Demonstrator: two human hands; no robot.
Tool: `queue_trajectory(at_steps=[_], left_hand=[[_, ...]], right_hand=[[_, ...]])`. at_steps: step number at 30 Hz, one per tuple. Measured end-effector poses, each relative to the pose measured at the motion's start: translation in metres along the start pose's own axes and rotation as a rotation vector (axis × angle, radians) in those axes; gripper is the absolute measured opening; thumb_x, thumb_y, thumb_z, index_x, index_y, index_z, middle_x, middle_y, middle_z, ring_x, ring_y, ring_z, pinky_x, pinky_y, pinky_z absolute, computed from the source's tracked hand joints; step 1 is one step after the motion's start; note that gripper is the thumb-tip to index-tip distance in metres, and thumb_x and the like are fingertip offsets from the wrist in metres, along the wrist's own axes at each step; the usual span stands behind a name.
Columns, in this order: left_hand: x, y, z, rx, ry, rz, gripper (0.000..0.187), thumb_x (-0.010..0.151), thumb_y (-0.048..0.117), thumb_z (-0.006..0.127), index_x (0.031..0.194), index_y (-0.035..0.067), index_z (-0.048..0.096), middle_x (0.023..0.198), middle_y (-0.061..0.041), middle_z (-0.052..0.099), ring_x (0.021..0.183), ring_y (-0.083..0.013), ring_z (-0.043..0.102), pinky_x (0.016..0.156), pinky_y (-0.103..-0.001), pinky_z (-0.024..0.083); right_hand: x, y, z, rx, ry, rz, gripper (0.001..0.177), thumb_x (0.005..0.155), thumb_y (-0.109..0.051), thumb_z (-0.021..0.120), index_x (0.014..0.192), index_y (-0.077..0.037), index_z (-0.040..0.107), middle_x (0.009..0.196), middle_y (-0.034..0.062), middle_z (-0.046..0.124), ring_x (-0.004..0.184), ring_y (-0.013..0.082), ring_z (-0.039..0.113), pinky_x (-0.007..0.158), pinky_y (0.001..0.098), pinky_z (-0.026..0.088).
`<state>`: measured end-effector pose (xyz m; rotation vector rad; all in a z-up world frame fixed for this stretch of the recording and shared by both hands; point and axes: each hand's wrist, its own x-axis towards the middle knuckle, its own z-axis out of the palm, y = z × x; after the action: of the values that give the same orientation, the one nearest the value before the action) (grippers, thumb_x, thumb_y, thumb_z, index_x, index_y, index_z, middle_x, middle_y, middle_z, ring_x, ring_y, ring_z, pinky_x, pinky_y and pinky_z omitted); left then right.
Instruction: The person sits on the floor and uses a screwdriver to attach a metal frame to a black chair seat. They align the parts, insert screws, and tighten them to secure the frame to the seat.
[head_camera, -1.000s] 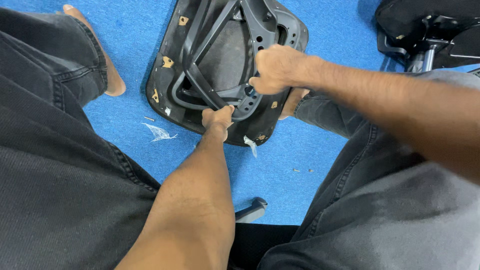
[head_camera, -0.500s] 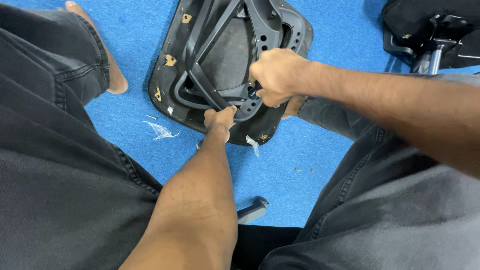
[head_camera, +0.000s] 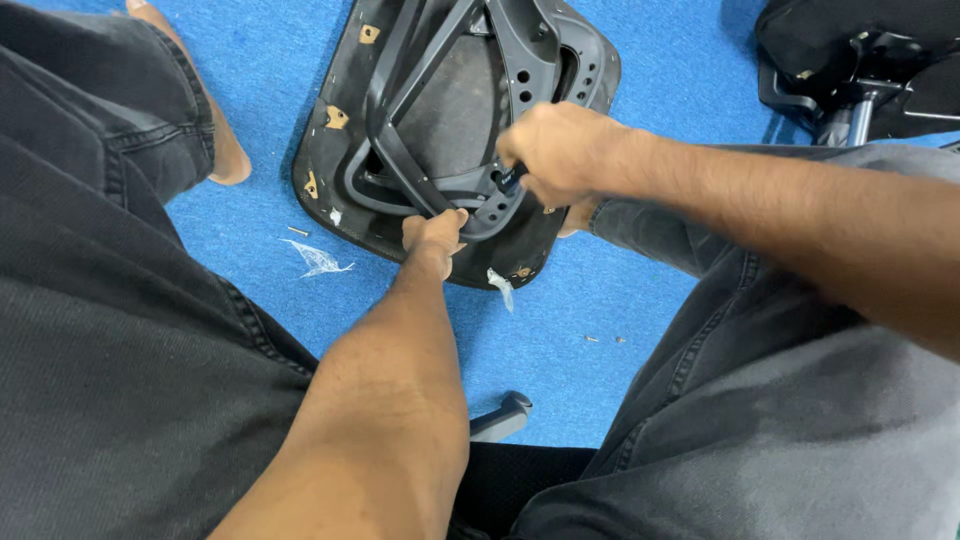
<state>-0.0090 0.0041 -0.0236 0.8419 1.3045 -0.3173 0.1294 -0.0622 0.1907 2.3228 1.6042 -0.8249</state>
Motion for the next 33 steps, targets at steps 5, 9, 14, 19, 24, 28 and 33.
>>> queue_trajectory(at_steps=[5,9,14,19,24,28,33], left_hand=[[0.005,-0.003,-0.001,-0.076,-0.048,-0.007,0.05,0.075,0.0,0.08,0.12,-0.01,0.062,0.121,-0.021,0.068,0.099,-0.0327,0.074,0.079,-0.048,0.066],[0.005,-0.002,-0.001,-0.077,-0.061,0.01,0.043,0.075,0.001,0.079,0.114,-0.011,0.066,0.115,-0.02,0.071,0.095,-0.032,0.075,0.078,-0.046,0.067],[-0.004,0.0,0.0,-0.079,-0.057,-0.008,0.041,0.079,0.002,0.078,0.114,-0.013,0.063,0.114,-0.022,0.07,0.093,-0.0327,0.077,0.079,-0.042,0.068],[-0.011,0.006,-0.004,-0.01,-0.054,-0.01,0.04,0.082,0.003,0.077,0.116,-0.013,0.063,0.116,-0.023,0.07,0.095,-0.031,0.074,0.082,-0.043,0.065],[-0.015,0.009,-0.005,-0.084,-0.096,-0.008,0.043,0.08,0.0,0.076,0.119,-0.01,0.061,0.12,-0.022,0.068,0.1,-0.0319,0.074,0.083,-0.044,0.067],[-0.012,0.009,-0.005,-0.008,-0.074,-0.011,0.044,0.08,0.002,0.077,0.12,-0.008,0.063,0.123,-0.019,0.068,0.105,-0.0309,0.073,0.084,-0.044,0.066],[-0.007,0.002,-0.002,-0.092,-0.075,-0.041,0.046,0.08,0.0,0.077,0.122,-0.007,0.059,0.125,-0.019,0.067,0.106,-0.0315,0.072,0.084,-0.047,0.064]], right_hand=[[-0.003,0.011,0.007,-0.101,-0.158,-0.245,0.034,0.081,-0.02,0.077,0.113,-0.007,0.073,0.092,0.0171,0.074,0.089,0.0386,0.072,0.077,0.048,0.058],[0.001,0.008,0.011,-0.042,-0.162,-0.06,0.029,0.081,-0.021,0.078,0.107,-0.009,0.078,0.087,0.0209,0.074,0.087,0.039,0.073,0.078,0.0452,0.06],[0.015,-0.002,0.022,0.286,-0.14,0.53,0.027,0.076,-0.014,0.074,0.091,0.008,0.077,0.081,0.029,0.069,0.079,0.0391,0.071,0.067,0.0427,0.057],[0.028,0.008,0.031,1.094,-0.248,1.112,0.02,0.088,-0.017,0.069,0.087,0.003,0.067,0.071,0.0157,0.065,0.057,0.0172,0.054,0.046,0.032,0.033],[0.013,0.018,0.033,1.035,-0.29,0.783,0.012,0.086,-0.009,0.07,0.087,0.003,0.072,0.08,0.0097,0.066,0.063,0.015,0.063,0.05,0.0312,0.048],[-0.001,0.012,0.023,-0.021,0.229,-0.216,0.02,0.081,-0.026,0.078,0.094,-0.012,0.073,0.082,0.0103,0.072,0.077,0.0353,0.071,0.066,0.0436,0.057],[-0.002,-0.003,0.001,-0.146,-0.144,-0.208,0.03,0.082,-0.025,0.078,0.101,-0.004,0.071,0.085,0.0154,0.074,0.081,0.0375,0.072,0.069,0.0473,0.059]])
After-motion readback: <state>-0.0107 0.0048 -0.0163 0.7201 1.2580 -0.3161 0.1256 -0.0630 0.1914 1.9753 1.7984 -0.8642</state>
